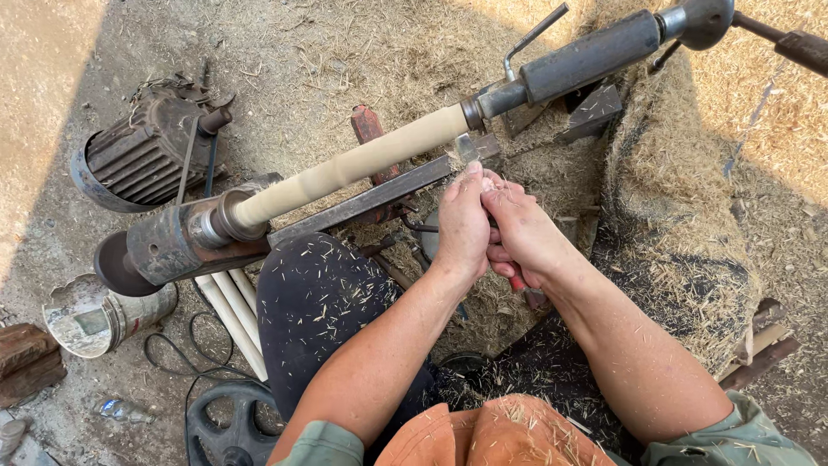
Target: The person operates a wood lathe to shape a cylindrical wooden piece. They use a chisel to smooth and refine the surface of the rotating wood, generating wood shavings. The person switches between different chisels to achieve the desired shape.
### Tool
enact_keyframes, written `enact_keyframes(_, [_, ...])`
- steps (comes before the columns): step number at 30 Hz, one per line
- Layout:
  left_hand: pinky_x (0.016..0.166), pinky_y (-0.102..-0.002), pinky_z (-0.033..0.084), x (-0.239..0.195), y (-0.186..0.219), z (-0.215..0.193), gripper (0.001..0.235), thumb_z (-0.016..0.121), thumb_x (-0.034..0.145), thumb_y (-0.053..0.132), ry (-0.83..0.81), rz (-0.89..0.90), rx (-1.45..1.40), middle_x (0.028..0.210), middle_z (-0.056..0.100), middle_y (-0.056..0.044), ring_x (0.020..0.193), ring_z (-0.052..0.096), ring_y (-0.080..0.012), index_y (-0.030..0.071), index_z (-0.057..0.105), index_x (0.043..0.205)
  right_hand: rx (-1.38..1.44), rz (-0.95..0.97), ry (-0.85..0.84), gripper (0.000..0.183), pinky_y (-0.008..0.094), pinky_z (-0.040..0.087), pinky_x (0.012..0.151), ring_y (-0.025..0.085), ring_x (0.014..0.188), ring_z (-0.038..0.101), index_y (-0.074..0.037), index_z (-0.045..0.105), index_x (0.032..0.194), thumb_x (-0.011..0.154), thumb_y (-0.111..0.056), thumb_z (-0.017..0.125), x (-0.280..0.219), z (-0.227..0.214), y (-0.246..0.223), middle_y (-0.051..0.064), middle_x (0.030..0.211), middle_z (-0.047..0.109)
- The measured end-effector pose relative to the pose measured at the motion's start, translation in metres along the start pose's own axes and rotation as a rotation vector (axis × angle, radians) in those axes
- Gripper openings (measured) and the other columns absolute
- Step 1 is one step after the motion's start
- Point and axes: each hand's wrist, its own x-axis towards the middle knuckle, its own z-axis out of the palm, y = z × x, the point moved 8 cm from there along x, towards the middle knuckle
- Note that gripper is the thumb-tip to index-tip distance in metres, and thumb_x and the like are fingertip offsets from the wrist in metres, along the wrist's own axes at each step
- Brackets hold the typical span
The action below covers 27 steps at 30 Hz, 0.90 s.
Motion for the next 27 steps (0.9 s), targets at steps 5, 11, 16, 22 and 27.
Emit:
enact_keyframes(5, [0.055, -0.032, 0.055, -0.005, 0.009, 0.007, 0.043, 0.036, 0.111, 0.036, -0.004, -0.020, 0.015, 0.087, 0.068, -0.015, 0.070, 0.065, -0.0197, 0.003, 0.056, 0.091, -0.014, 0.011, -0.006, 0.027, 0.022, 0.027, 0.027, 0.004, 0.033, 0.029, -0.011, 0.052, 0.109, 0.108, -0.034, 0.037, -0.001, 0.003, -0.003, -0.003, 0.055, 0.041])
enact_keyframes(11, [0.064, -0.035, 0.059, -0.003, 0.007, 0.006, 0.044, 0.038, 0.111, 0.035, -0.006, -0.011, 0.026, 0.089, 0.069, -0.016, 0.076, 0.068, -0.0217, 0.000, 0.058, 0.093, -0.020, 0.039, 0.032, 0.027, 0.021, 0.027, 0.027, 0.004, 0.034, 0.029, -0.013, 0.053, 0.112, 0.107, -0.036, 0.037, 0.000, -0.001, 0.000, -0.004, 0.055, 0.039])
enact_keyframes(16, [0.069, -0.035, 0.056, 0.001, 0.004, 0.000, 0.039, 0.041, 0.112, 0.034, 0.014, 0.033, 0.029, 0.091, 0.067, -0.014, 0.079, 0.065, -0.0196, 0.002, 0.057, 0.098, 0.014, 0.037, 0.017, 0.027, 0.022, 0.026, 0.027, 0.005, 0.034, 0.030, -0.013, 0.052, 0.114, 0.107, -0.035, 0.039, 0.001, 0.002, 0.001, -0.003, 0.055, 0.040])
enact_keyframes(22, [0.065, -0.037, 0.058, -0.002, 0.002, 0.001, 0.036, 0.038, 0.107, 0.033, 0.020, -0.025, 0.012, 0.088, 0.067, -0.014, 0.076, 0.068, -0.0206, 0.002, 0.054, 0.098, -0.030, 0.024, 0.028, 0.029, 0.024, 0.027, 0.028, 0.006, 0.034, 0.030, -0.013, 0.054, 0.108, 0.106, -0.037, 0.038, 0.002, -0.002, 0.001, -0.003, 0.053, 0.039])
enact_keyframes(27, [0.053, -0.036, 0.054, 0.004, -0.003, -0.006, 0.027, 0.040, 0.107, 0.025, 0.041, -0.030, 0.088, 0.086, 0.062, -0.011, 0.067, 0.061, -0.0190, 0.001, 0.053, 0.106, -0.005, 0.076, 0.034, 0.040, 0.025, 0.029, 0.030, 0.007, 0.037, 0.031, -0.005, 0.053, 0.091, 0.110, -0.039, 0.039, 0.011, -0.011, 0.018, -0.002, 0.054, 0.039])
